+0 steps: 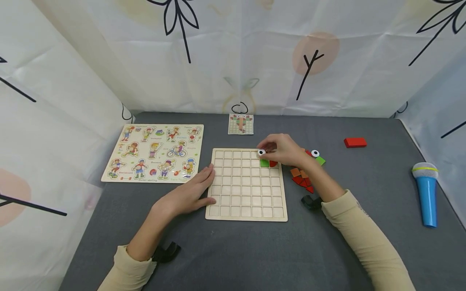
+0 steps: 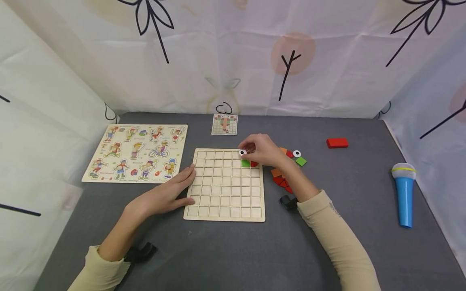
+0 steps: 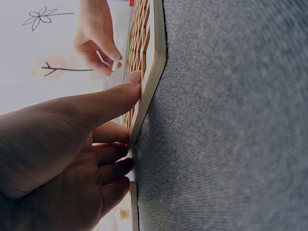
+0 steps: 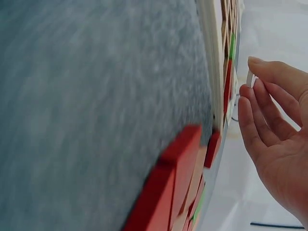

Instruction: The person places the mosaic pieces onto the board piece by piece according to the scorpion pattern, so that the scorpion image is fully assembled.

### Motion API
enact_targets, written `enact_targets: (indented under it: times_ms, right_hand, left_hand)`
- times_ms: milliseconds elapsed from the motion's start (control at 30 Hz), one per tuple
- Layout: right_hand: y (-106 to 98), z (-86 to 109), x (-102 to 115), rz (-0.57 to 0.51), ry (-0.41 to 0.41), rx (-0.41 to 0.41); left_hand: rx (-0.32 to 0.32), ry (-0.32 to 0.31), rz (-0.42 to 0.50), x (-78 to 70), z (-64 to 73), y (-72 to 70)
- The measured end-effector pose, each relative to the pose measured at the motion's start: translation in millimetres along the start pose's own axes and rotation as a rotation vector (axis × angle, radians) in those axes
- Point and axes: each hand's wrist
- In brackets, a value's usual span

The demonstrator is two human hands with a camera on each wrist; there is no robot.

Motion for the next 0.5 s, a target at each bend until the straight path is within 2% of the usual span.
enact_targets:
  times_ms: [200,500]
  right_hand:
    - [7.5,-10.5,7.5,0.057,-0.035,0.031]
    - [9.9,-19.7,10.5,0.054,-0.007,0.093]
  left_hand:
    - [0.01,-0.017,-0.013,-0.7,-0.5,0.0]
    - [0.012,-0.022,0.006,-2.1,-0.6,-0.4]
Point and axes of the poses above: each hand's wrist, its own z-axis away from the middle knuckle, its own y-axis out of the palm, x = y × z, and after that the axes turned 14 degrees about z, right-handed
